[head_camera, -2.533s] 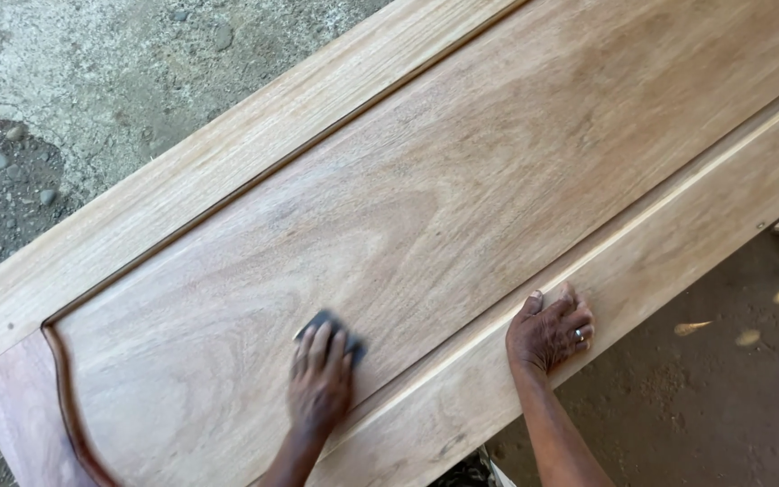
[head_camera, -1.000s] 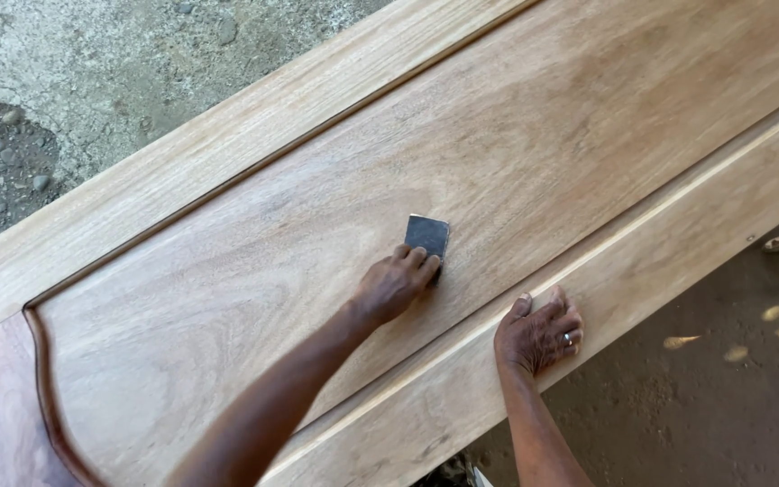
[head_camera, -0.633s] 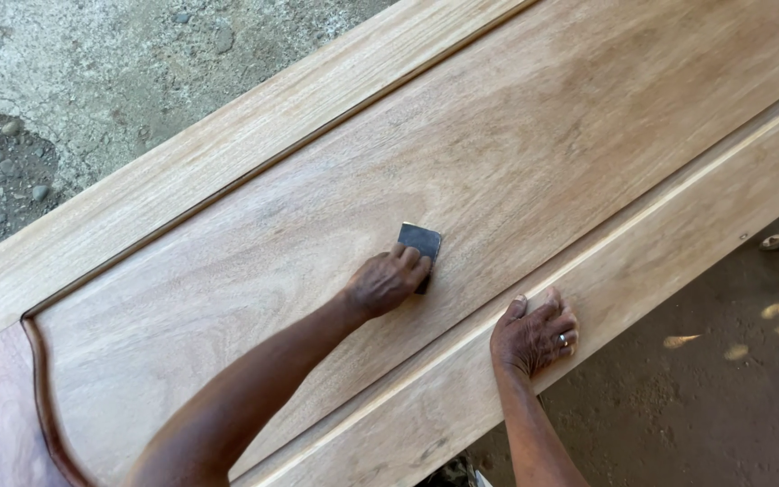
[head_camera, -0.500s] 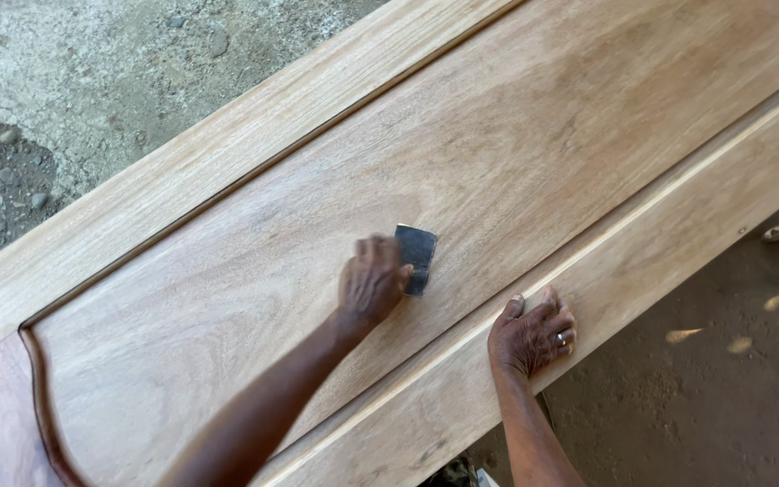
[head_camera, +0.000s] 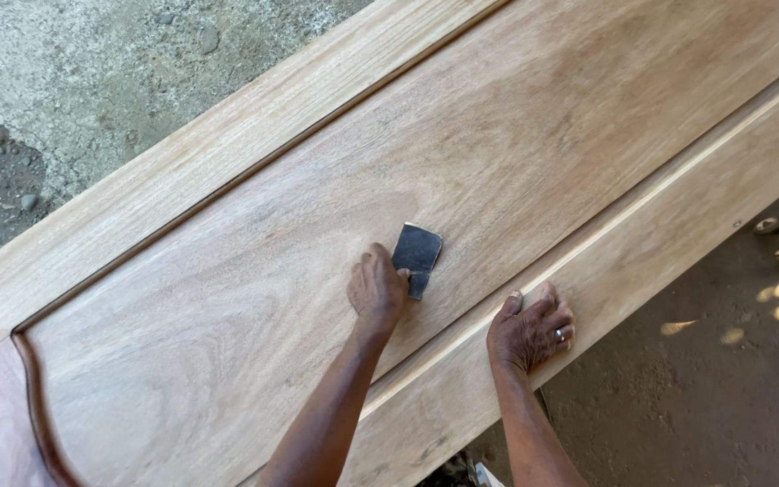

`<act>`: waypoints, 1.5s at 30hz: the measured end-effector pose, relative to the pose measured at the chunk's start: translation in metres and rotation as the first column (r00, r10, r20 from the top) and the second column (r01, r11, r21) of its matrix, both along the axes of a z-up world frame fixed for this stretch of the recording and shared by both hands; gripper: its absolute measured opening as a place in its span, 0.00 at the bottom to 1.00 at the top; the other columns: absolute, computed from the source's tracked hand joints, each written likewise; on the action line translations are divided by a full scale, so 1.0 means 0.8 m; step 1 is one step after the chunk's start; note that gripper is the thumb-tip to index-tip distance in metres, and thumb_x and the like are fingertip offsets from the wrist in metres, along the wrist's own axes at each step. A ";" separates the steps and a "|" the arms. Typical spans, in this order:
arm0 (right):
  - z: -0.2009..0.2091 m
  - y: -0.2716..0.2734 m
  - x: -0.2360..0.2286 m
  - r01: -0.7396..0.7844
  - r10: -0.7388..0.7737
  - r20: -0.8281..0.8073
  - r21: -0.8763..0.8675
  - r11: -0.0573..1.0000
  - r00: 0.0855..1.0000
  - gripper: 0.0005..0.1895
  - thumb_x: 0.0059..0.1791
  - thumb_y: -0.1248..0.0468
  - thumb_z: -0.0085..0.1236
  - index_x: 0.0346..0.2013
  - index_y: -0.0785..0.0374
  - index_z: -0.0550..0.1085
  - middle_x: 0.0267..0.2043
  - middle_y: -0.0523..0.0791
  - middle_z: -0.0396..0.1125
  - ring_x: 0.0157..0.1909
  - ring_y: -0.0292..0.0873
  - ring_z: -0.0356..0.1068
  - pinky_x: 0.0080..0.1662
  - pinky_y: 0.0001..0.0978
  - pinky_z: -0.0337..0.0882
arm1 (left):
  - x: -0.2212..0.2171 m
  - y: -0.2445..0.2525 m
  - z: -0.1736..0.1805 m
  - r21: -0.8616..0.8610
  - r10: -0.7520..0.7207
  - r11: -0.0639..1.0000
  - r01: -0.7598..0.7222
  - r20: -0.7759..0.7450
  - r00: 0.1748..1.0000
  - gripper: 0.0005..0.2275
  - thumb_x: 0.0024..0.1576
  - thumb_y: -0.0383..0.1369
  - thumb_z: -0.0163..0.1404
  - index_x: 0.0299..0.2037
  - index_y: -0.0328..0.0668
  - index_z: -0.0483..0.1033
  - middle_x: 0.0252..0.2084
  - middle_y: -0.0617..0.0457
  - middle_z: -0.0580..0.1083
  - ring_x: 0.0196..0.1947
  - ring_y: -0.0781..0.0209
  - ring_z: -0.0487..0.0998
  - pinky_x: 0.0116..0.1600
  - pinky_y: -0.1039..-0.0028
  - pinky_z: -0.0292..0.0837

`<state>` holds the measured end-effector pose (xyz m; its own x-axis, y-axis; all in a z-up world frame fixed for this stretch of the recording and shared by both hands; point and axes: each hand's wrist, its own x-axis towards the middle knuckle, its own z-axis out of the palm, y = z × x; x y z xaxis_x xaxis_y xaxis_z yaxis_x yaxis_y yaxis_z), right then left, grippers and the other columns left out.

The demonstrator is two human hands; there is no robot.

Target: Sanding a wooden door panel using sandpaper.

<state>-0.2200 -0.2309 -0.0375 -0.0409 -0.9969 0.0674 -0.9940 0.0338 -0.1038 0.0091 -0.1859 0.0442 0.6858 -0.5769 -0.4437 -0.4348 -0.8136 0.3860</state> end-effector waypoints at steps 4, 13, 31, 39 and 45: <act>-0.003 0.000 -0.002 0.012 -0.011 -0.031 0.047 0.999 0.999 0.34 0.56 0.45 0.47 0.72 0.56 0.57 0.63 0.57 0.51 0.60 0.60 0.53 0.59 0.62 0.51 | -0.005 -0.001 0.005 -0.058 0.096 0.993 -0.101 -0.077 0.992 0.20 0.49 0.33 0.64 0.50 0.37 0.73 0.52 0.41 0.71 0.42 0.49 0.77 0.43 0.63 0.81; -0.004 0.003 -0.003 0.001 -0.001 -0.017 -0.026 1.000 1.000 0.32 0.57 0.45 0.46 0.71 0.56 0.57 0.67 0.56 0.49 0.63 0.59 0.53 0.61 0.61 0.51 | -0.014 0.011 -0.014 -0.015 0.022 1.000 -0.023 -0.029 0.999 0.21 0.51 0.33 0.63 0.52 0.31 0.72 0.47 0.40 0.74 0.45 0.49 0.77 0.45 0.63 0.79; -0.004 0.002 -0.003 0.013 -0.012 -0.020 0.021 1.000 1.000 0.32 0.56 0.46 0.48 0.71 0.56 0.56 0.65 0.57 0.49 0.61 0.60 0.52 0.60 0.62 0.50 | -0.011 0.001 -0.062 -0.226 -0.646 0.649 0.726 0.340 0.683 0.07 0.64 0.26 0.45 0.44 0.33 0.77 0.55 0.41 0.72 0.46 0.51 0.77 0.49 0.66 0.80; 0.003 0.003 0.000 -0.003 0.003 0.001 -0.028 1.000 1.000 0.32 0.56 0.48 0.49 0.71 0.56 0.57 0.67 0.55 0.50 0.63 0.60 0.52 0.61 0.61 0.51 | -0.003 0.006 0.014 0.164 -0.961 0.273 0.948 0.101 0.259 0.20 0.55 0.30 0.49 0.54 0.20 0.69 0.68 0.23 0.56 0.55 0.42 0.70 0.59 0.64 0.72; 0.002 0.000 0.001 0.011 -0.011 -0.015 -0.003 1.000 1.000 0.33 0.55 0.47 0.49 0.70 0.56 0.56 0.67 0.55 0.50 0.63 0.59 0.52 0.61 0.60 0.51 | -0.011 -0.003 -0.003 0.180 -0.857 0.249 0.952 0.498 0.130 0.14 0.61 0.33 0.47 0.47 0.25 0.74 0.59 0.29 0.70 0.54 0.45 0.75 0.59 0.61 0.75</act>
<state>-0.2194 -0.2308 -0.0358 -0.0507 -0.9962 0.0710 -0.9950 0.0442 -0.0890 0.0000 -0.1884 0.0419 -0.3367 -0.9314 -0.1387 -0.9381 0.3445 -0.0359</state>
